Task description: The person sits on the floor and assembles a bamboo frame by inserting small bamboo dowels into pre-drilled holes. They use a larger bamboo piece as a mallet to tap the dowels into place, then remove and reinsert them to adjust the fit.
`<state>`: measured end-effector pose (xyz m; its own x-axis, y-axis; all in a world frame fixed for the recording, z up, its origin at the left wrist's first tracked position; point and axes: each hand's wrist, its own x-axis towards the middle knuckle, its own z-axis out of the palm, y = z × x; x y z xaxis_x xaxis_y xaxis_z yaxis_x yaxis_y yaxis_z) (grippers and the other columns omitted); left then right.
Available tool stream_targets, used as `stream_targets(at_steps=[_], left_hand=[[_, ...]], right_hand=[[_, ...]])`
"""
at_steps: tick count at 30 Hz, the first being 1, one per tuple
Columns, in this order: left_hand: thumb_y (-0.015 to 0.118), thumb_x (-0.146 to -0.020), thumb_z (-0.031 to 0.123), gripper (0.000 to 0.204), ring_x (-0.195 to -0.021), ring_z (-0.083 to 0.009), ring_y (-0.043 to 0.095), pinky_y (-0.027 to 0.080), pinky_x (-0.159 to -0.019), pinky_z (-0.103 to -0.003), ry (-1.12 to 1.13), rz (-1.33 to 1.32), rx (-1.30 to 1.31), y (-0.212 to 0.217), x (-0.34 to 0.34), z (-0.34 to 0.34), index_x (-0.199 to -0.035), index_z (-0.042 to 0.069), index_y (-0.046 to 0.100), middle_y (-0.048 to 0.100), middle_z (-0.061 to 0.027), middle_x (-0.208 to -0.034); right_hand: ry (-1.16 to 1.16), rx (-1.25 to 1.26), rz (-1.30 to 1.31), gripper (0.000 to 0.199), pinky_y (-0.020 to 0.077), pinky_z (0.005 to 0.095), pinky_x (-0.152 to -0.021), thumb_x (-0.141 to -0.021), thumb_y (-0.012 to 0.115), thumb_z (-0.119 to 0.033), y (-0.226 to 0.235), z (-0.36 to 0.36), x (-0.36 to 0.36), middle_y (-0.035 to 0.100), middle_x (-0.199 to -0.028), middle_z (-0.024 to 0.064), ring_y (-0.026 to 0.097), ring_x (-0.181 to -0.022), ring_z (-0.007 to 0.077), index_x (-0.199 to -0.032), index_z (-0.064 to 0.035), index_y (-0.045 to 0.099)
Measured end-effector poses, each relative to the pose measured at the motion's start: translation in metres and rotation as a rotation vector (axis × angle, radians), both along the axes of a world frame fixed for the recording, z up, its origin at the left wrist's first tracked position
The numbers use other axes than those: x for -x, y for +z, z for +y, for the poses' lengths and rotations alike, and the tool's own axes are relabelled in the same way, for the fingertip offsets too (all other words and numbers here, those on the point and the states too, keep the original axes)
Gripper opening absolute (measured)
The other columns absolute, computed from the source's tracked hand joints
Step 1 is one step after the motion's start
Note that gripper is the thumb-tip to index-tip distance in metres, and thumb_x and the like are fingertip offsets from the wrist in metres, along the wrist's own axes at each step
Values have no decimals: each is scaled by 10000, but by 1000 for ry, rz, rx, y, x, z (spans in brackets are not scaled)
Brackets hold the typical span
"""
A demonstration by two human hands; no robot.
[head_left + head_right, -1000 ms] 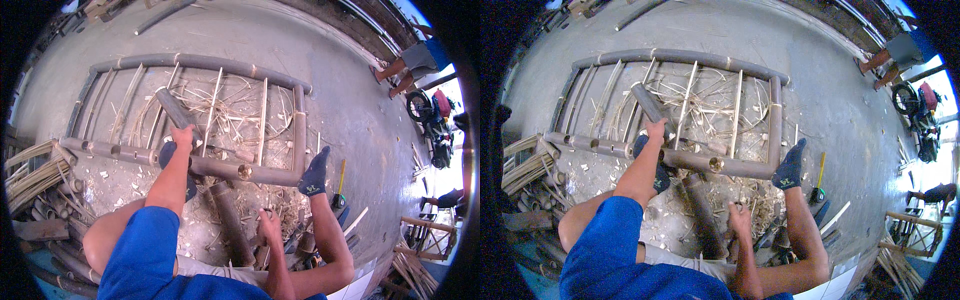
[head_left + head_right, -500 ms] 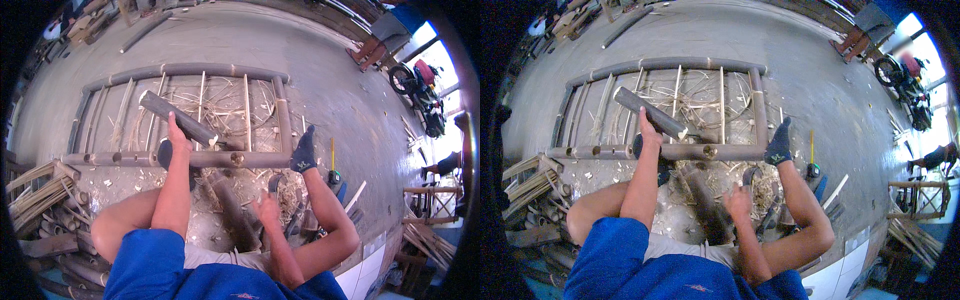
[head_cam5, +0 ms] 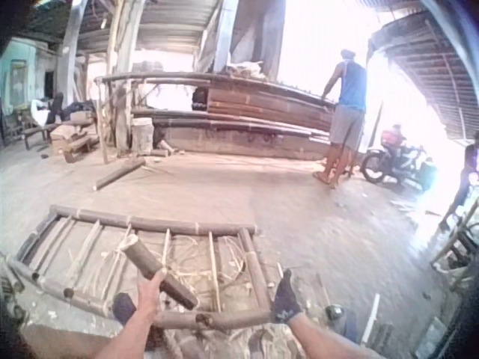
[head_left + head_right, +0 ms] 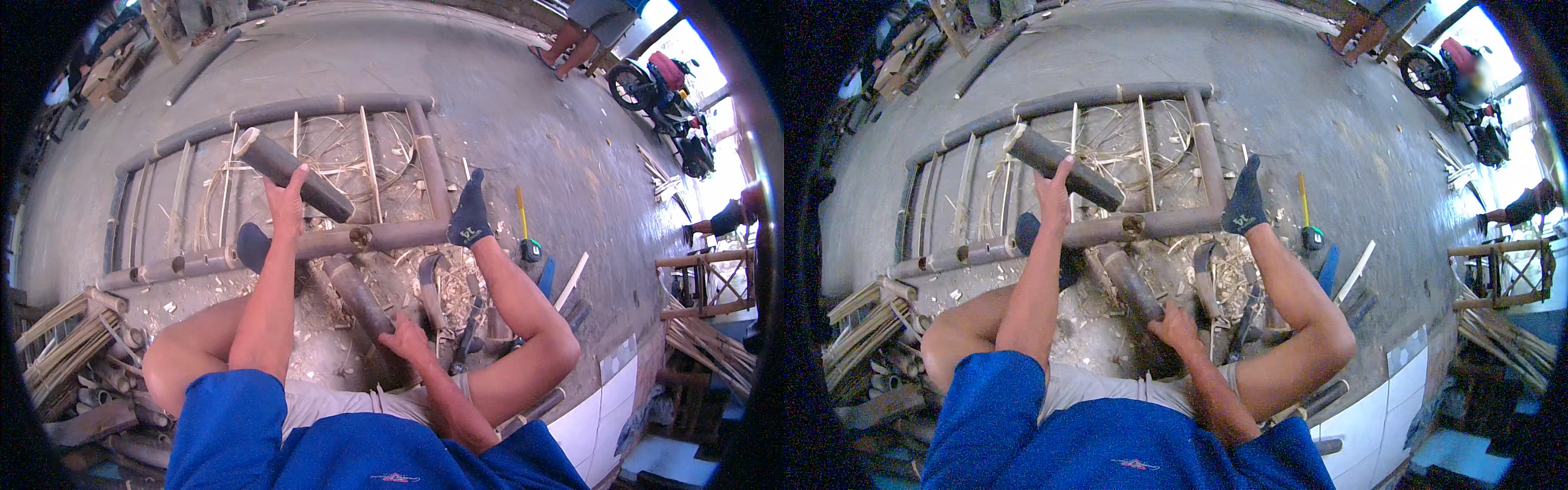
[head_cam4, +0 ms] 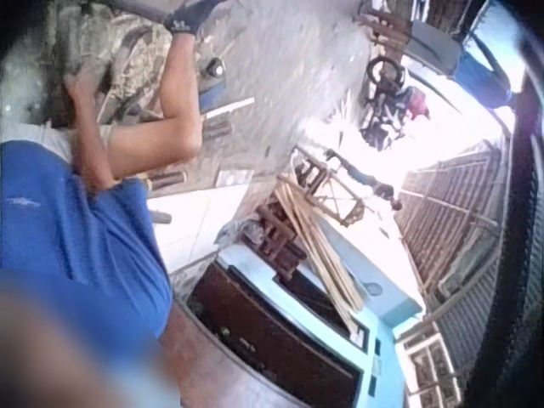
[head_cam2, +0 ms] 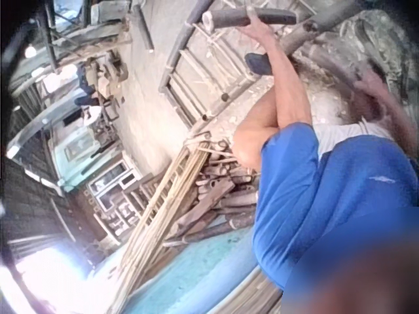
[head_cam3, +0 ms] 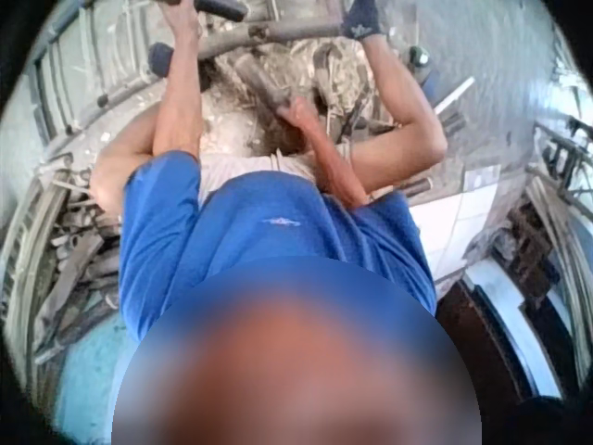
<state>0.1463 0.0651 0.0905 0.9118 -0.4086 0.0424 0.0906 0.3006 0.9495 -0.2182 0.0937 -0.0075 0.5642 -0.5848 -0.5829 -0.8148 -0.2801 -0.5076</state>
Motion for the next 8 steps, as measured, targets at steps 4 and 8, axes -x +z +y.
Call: stream_targets(at_steps=[4, 8], left_hand=[[822, -849, 282, 714, -1148, -226, 562, 423, -1037, -364, -62, -37, -62, 3, 10, -6, -1390, 6, 447, 584, -130, -1260], [805, -865, 262, 787, -1257, -235, 545, 372, -1130, -389, -173, -201, -215, -12, 32, -14, -1478, 4, 386, 566, -177, -1347]], right_hand=[[39, 78, -39, 933, 504, 527, -995, -792, 803, -526, -10, 0, 4, 631, -1260, 334, 630, -1167, 471, -1440, 29, 425], [175, -244, 68, 915, 417, 442, -1139, -877, 721, -531, -37, 15, -3, 541, -1449, 287, 553, -1311, 451, -1561, -49, 352]])
